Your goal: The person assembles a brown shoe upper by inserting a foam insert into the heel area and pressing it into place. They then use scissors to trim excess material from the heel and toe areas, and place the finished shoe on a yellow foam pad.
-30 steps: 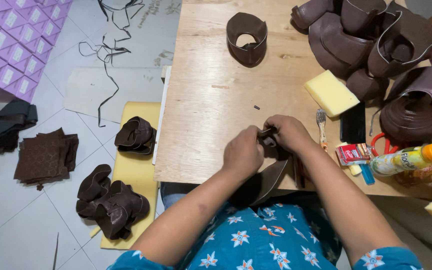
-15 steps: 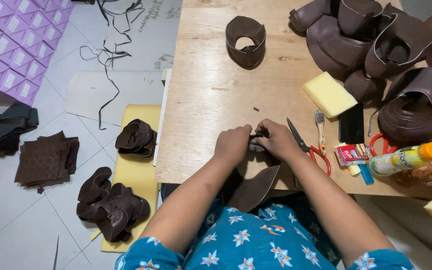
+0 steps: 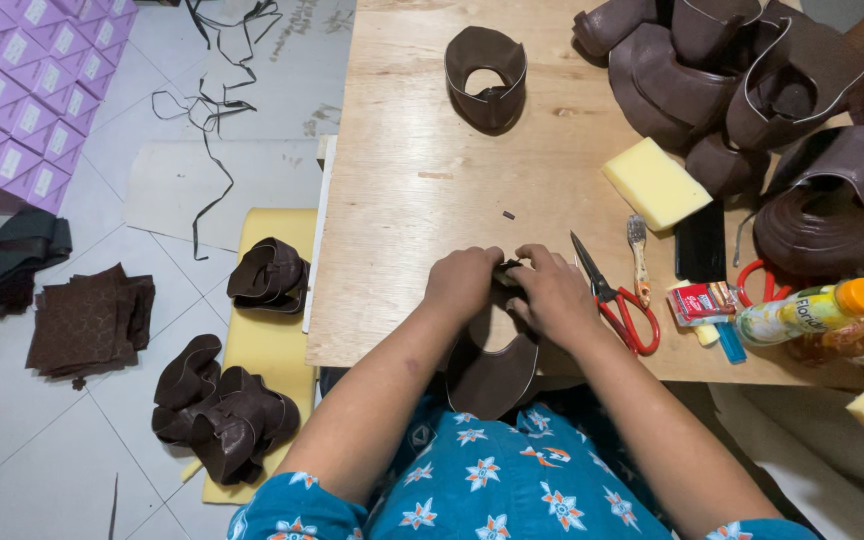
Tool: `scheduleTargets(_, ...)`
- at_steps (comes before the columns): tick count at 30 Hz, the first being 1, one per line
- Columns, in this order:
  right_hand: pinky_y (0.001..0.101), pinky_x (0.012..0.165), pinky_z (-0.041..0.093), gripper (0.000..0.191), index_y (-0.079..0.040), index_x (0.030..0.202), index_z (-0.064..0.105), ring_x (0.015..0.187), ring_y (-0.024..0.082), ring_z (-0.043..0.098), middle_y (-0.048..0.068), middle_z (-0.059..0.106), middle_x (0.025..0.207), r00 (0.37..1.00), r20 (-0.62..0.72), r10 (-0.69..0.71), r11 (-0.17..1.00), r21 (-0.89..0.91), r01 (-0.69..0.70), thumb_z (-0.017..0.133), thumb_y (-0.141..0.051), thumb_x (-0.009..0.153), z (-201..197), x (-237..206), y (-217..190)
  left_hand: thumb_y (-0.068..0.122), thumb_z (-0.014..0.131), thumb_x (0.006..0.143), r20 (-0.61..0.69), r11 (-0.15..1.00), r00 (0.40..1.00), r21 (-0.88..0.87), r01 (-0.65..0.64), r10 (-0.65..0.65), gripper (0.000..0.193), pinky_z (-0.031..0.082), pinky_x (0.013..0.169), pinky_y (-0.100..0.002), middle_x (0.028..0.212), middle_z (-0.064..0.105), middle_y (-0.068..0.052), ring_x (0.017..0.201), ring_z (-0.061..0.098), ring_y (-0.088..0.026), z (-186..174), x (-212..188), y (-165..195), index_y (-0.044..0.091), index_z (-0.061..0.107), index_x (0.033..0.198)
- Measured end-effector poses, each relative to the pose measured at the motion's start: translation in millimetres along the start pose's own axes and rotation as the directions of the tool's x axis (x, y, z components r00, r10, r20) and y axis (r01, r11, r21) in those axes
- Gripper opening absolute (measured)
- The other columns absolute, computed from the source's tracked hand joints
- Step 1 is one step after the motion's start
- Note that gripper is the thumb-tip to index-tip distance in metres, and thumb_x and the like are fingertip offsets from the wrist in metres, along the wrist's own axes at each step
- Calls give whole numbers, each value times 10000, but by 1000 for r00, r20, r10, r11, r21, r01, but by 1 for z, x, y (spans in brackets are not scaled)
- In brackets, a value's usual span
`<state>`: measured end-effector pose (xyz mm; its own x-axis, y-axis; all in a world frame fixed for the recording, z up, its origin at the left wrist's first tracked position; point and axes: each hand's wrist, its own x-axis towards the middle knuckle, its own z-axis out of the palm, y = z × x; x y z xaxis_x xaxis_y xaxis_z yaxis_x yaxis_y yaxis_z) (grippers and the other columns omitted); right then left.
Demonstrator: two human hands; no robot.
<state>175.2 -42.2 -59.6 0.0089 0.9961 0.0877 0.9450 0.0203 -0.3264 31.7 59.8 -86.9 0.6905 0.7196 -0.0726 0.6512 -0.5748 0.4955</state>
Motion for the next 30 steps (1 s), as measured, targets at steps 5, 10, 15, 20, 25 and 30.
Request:
scheduleTargets(5, 437, 897, 532, 316, -127, 1065, 769, 1079, 324, 630, 99, 614, 1233, 999, -17, 35, 991, 132, -32, 799, -184, 756, 8, 1, 6, 161, 635, 865, 39, 1000, 999, -25, 19, -18, 276, 546, 819, -447, 1066, 685, -97, 1027, 654, -331, -5, -5, 1, 238, 705, 1121)
scheduleTargets(10, 455, 831, 531, 260, -91, 975, 760, 995, 331, 659, 93, 644, 1162, 996, -92, 5, 1000, -20, -7, 805, -203, 745, 14, -3, 10, 165, 646, 878, 43, 999, 999, -12, 29, -29, 279, 544, 841, -451, 1079, 683, -84, 1044, 648, -325, -5, -3, 2, 251, 711, 1135)
scheduleTargets(15, 451, 799, 538, 130, -105, 890, 763, 939, 318, 669, 86, 668, 1050, 991, -131, 24, 1000, 10, -23, 787, -191, 794, 19, 0, 10, 176, 682, 847, 21, 1000, 1000, -21, 18, -17, 282, 541, 845, -447, 1073, 677, -75, 1035, 641, -318, -3, -4, 1, 240, 724, 1119)
scheduleTargets(20, 439, 712, 542, 155, -67, 890, 686, 819, 323, 671, 97, 668, 919, 940, -340, -24, 997, 56, 46, 771, -179, 826, 24, -7, 10, 180, 695, 848, -8, 999, 1000, -33, 13, -14, 272, 536, 851, -451, 1066, 672, -78, 1031, 637, -321, -2, -5, 1, 230, 737, 1112)
scheduleTargets(25, 445, 619, 537, 195, -63, 874, 633, 718, 350, 663, 124, 654, 842, 911, -411, 33, 998, 67, -6, 779, -189, 845, 31, -7, 11, 193, 687, 878, 28, 999, 999, -34, 39, -38, 228, 536, 862, -461, 1080, 669, -82, 1035, 638, -317, -2, -1, 0, 221, 758, 1092)
scheduleTargets(30, 460, 651, 538, 286, -68, 1026, 580, 786, 361, 689, 122, 683, 897, 927, -356, 122, 986, 149, -72, 771, -218, 876, 34, -5, 16, 221, 698, 873, 42, 996, 997, -65, 61, -58, 230, 538, 870, -454, 1070, 674, -75, 1031, 644, -307, -3, 0, 0, 211, 763, 1093)
